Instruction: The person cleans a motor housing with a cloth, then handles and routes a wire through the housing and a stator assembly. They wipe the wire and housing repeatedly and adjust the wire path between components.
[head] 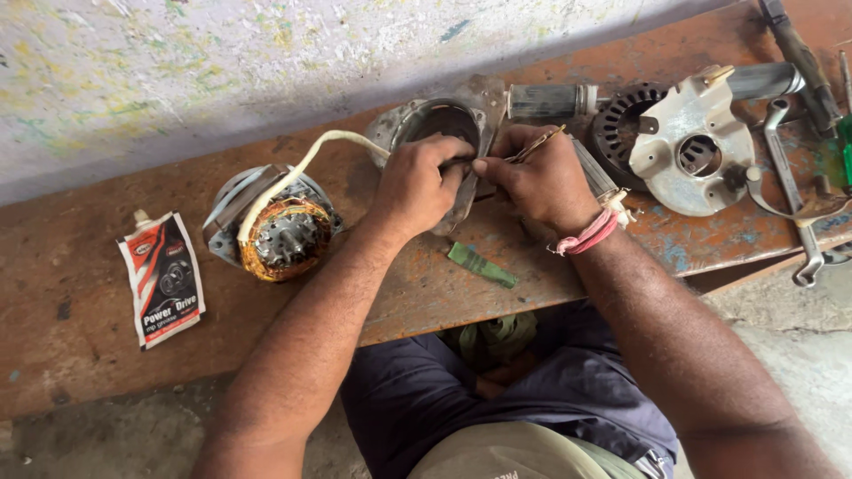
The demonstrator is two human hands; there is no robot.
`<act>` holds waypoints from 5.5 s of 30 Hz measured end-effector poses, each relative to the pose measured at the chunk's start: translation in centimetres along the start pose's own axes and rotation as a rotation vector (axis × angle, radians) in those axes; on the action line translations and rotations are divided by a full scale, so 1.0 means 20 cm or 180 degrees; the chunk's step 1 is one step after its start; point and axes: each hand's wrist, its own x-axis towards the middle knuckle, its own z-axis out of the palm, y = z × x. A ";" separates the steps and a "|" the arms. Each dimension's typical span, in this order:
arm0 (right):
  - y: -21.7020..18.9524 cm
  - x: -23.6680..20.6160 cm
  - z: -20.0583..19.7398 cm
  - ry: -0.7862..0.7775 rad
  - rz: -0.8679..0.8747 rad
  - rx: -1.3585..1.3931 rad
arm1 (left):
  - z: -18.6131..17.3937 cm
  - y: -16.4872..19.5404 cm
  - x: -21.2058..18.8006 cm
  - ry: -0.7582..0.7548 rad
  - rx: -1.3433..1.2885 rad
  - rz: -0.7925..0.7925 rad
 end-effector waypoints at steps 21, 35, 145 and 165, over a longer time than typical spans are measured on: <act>0.01 -0.03 -0.08 0.0715 -0.0880 -0.1304 | 0.08 0.02 0.07 -0.0749 0.1380 -0.0011; -0.06 -0.05 -0.07 -0.0212 -0.1254 -0.1778 | 0.10 0.01 0.10 -0.0675 0.1349 0.0195; -0.06 -0.06 -0.07 -0.0278 -0.1037 -0.1481 | 0.09 0.05 0.23 -0.1724 0.1300 0.0055; -0.09 -0.06 -0.07 -0.0280 -0.0948 -0.1532 | 0.04 -0.05 0.20 -0.1395 0.1464 0.0341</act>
